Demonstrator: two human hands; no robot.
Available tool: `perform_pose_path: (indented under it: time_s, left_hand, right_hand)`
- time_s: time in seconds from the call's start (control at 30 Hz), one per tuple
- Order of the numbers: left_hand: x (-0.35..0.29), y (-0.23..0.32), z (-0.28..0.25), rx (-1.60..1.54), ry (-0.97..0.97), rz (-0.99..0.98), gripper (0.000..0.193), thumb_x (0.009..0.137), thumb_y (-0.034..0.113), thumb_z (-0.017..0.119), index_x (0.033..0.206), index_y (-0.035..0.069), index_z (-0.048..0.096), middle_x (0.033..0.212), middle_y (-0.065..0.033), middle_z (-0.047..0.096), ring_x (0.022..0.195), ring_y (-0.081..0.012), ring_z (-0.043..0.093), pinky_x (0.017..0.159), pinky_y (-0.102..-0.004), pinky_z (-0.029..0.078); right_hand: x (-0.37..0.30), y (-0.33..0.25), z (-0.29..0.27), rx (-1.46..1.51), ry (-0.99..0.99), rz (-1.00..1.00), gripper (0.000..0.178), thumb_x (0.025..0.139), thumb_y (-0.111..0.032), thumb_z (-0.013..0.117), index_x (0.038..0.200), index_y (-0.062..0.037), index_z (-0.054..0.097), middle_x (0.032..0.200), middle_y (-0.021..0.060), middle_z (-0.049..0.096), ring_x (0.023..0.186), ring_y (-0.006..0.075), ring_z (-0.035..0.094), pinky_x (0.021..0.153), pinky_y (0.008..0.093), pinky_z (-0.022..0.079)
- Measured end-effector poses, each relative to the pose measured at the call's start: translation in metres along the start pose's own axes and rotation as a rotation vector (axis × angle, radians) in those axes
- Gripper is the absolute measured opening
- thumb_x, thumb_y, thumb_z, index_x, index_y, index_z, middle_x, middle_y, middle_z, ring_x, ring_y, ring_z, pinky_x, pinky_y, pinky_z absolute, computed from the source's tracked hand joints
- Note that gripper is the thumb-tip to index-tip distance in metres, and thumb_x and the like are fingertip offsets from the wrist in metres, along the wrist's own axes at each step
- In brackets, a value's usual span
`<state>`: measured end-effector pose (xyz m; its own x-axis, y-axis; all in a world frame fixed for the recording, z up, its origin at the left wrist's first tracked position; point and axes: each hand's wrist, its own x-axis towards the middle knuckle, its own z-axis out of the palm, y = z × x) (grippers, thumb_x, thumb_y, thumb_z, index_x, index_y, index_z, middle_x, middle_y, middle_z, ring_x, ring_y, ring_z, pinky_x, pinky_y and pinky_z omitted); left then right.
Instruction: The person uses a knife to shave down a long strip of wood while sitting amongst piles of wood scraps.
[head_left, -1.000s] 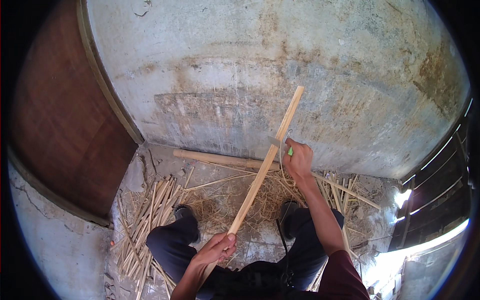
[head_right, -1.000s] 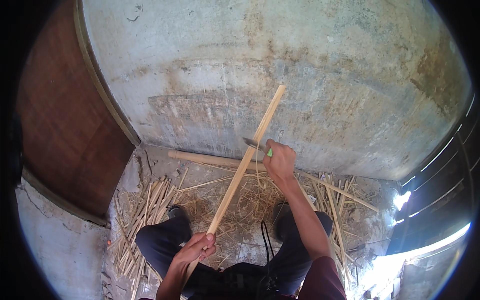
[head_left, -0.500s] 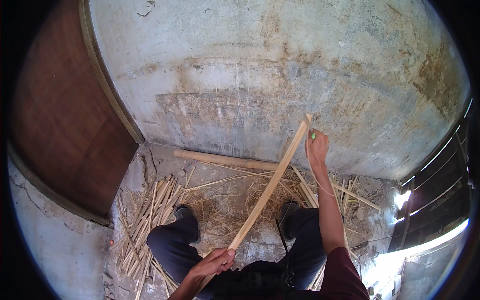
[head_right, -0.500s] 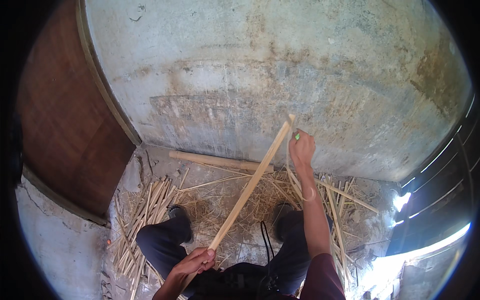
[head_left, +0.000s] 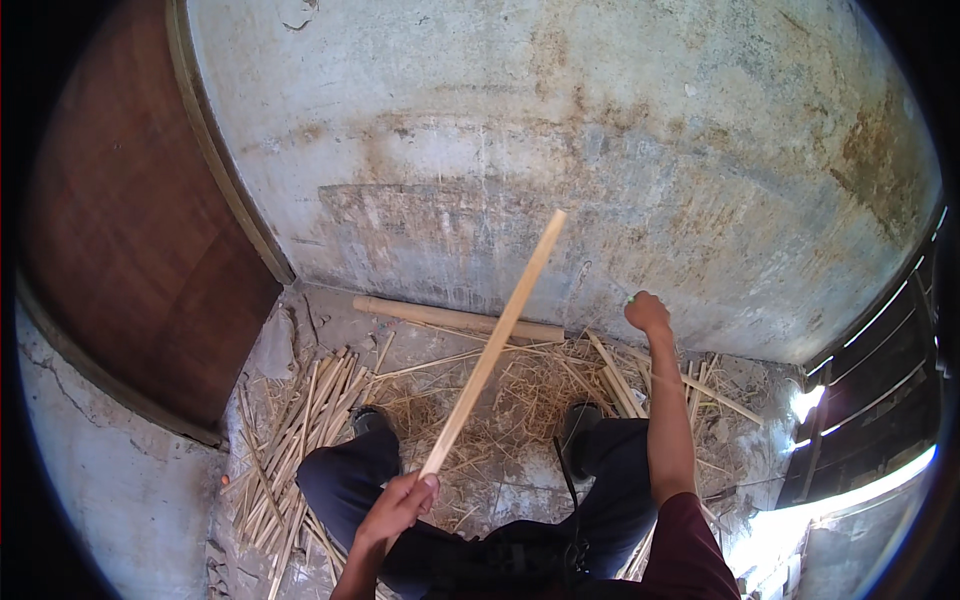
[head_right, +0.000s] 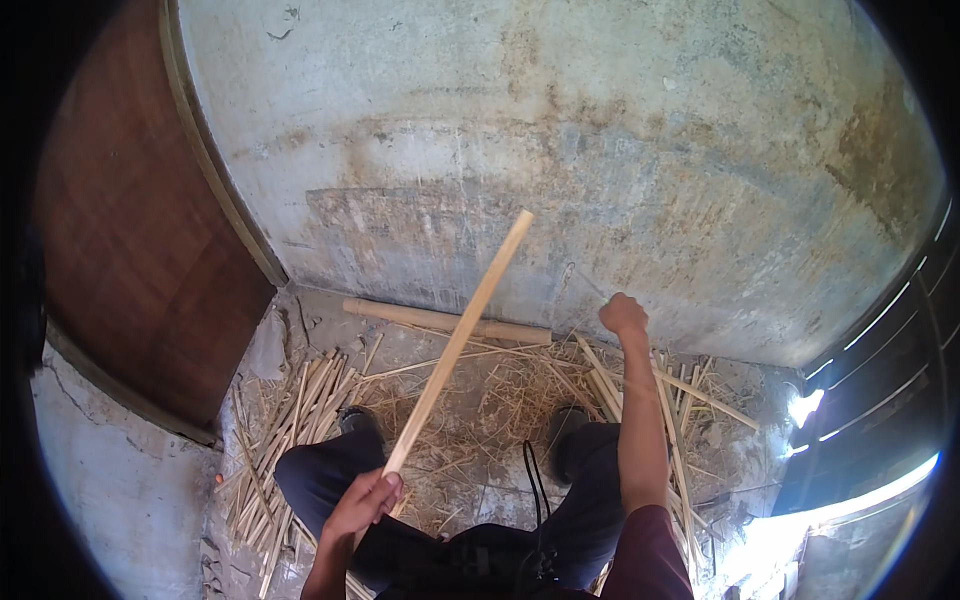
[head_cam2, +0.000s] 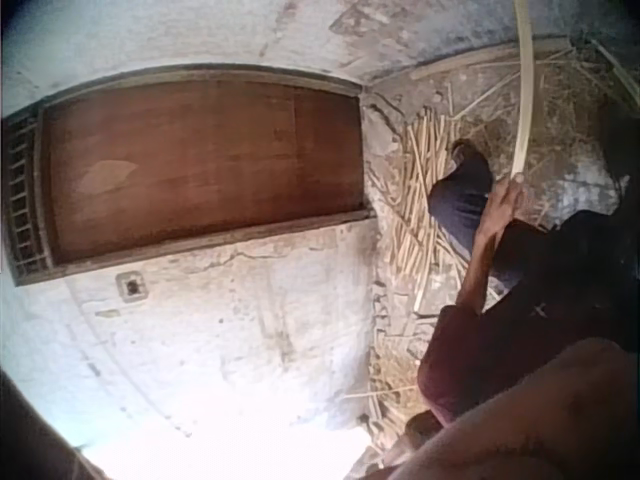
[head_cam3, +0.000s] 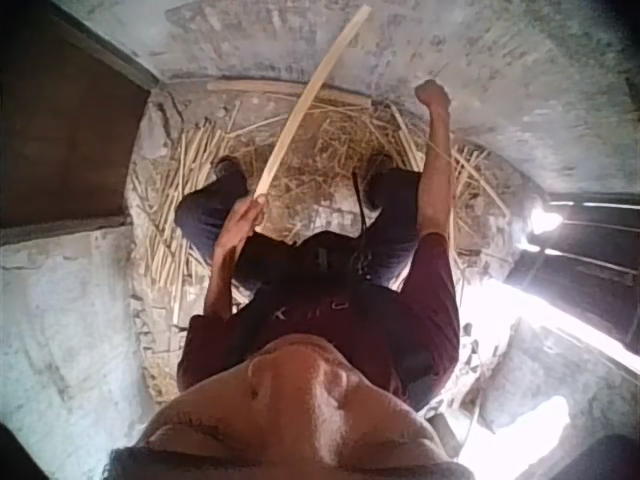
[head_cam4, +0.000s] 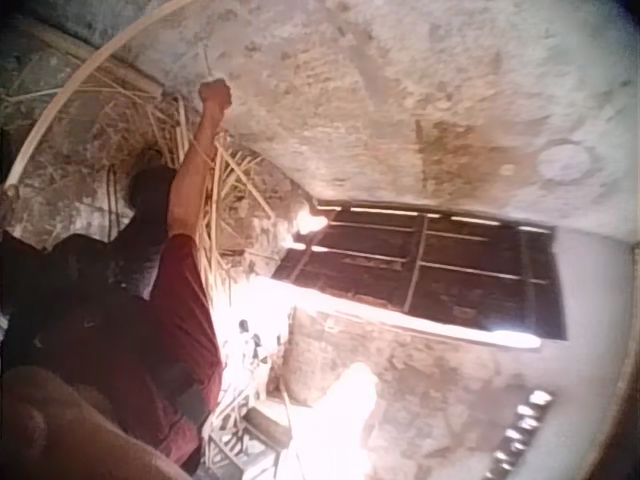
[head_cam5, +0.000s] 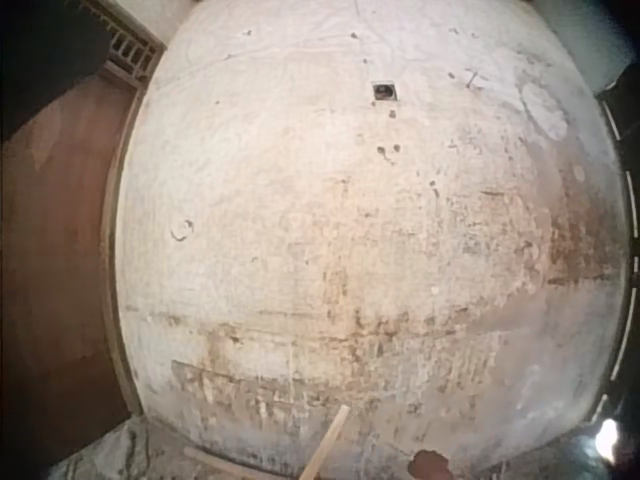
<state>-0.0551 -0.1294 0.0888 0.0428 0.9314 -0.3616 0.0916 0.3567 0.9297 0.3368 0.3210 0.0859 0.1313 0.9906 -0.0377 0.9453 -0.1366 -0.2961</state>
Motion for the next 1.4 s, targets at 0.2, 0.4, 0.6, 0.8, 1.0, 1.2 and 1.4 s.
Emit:
perform_pose_path:
  time_s: [0.2,0.4,0.6,0.8,1.0,1.2,1.4]
  left_hand:
    - [0.018,0.015,-0.003,0.018,0.016,0.068,0.042,0.117,0.035,0.046,0.094,0.004,0.062,0.064,0.0025,0.051,0.051,-0.006,0.045,0.045,-0.0249,0.038]
    - [0.024,0.023,0.001,-0.052,0.006,0.09,0.041,0.117,0.035,0.047,0.094,0.005,0.061,0.066,0.0025,0.05,0.058,-0.0061,0.046,0.053,-0.0258,0.04]
    - [0.045,0.039,0.009,-0.027,0.017,0.125,0.04,0.116,0.039,0.046,0.095,0.008,0.059,0.064,0.003,0.045,0.052,-0.0051,0.04,0.046,-0.0236,0.034]
    - [0.063,0.056,0.021,0.127,0.118,0.279,0.041,0.116,0.035,0.047,0.091,0.006,0.06,0.063,0.0019,0.051,0.054,-0.0052,0.046,0.048,-0.0263,0.037]
    - [0.069,0.07,0.032,0.176,0.147,0.322,0.037,0.115,0.027,0.049,0.091,0.002,0.059,0.065,-0.0027,0.055,0.058,-0.0118,0.054,0.056,-0.0326,0.044]
    - [0.069,0.076,0.041,0.3,0.207,0.357,0.033,0.113,0.025,0.051,0.094,0.0,0.061,0.062,-0.0086,0.055,0.054,-0.0179,0.055,0.055,-0.0381,0.043]
    - [0.066,0.083,0.046,0.328,0.236,0.321,0.033,0.113,0.025,0.053,0.095,-0.001,0.061,0.064,-0.0137,0.057,0.052,-0.0231,0.057,0.054,-0.0404,0.042]
  right_hand:
    - [-0.007,-0.006,-0.004,-0.124,-0.066,-0.014,0.038,0.092,-0.029,0.062,0.117,-0.0034,0.076,0.123,0.0248,0.074,0.116,0.0457,0.071,0.101,0.0532,0.056]
    - [-0.045,-0.049,-0.025,0.161,0.156,-0.192,0.028,0.094,-0.025,0.063,0.107,-0.007,0.079,0.103,0.0242,0.077,0.104,0.0423,0.074,0.091,0.0529,0.057]
    - [-0.099,-0.086,-0.03,0.563,0.234,-0.554,0.014,0.091,-0.007,0.058,0.093,-0.0063,0.072,0.081,0.0171,0.073,0.079,0.0383,0.073,0.073,0.049,0.056]
    - [-0.168,-0.125,-0.001,0.585,0.303,-1.03,0.014,0.08,-0.001,0.063,0.092,-0.0063,0.068,0.081,0.0131,0.071,0.068,0.0368,0.069,0.062,0.0471,0.053]
    - [-0.192,-0.134,0.01,0.496,0.212,-1.143,0.009,0.079,-0.006,0.066,0.088,-0.0079,0.067,0.077,0.0114,0.067,0.065,0.0347,0.068,0.059,0.0466,0.053]
    - [-0.19,-0.132,0.021,0.456,0.223,-1.127,0.011,0.079,-0.008,0.068,0.09,-0.0069,0.071,0.08,0.0106,0.069,0.065,0.0336,0.068,0.057,0.0456,0.054]
    - [-0.189,-0.13,0.026,0.429,0.267,-1.107,0.015,0.079,-0.007,0.068,0.093,-0.0061,0.073,0.09,0.01,0.072,0.065,0.0339,0.069,0.058,0.0448,0.054]
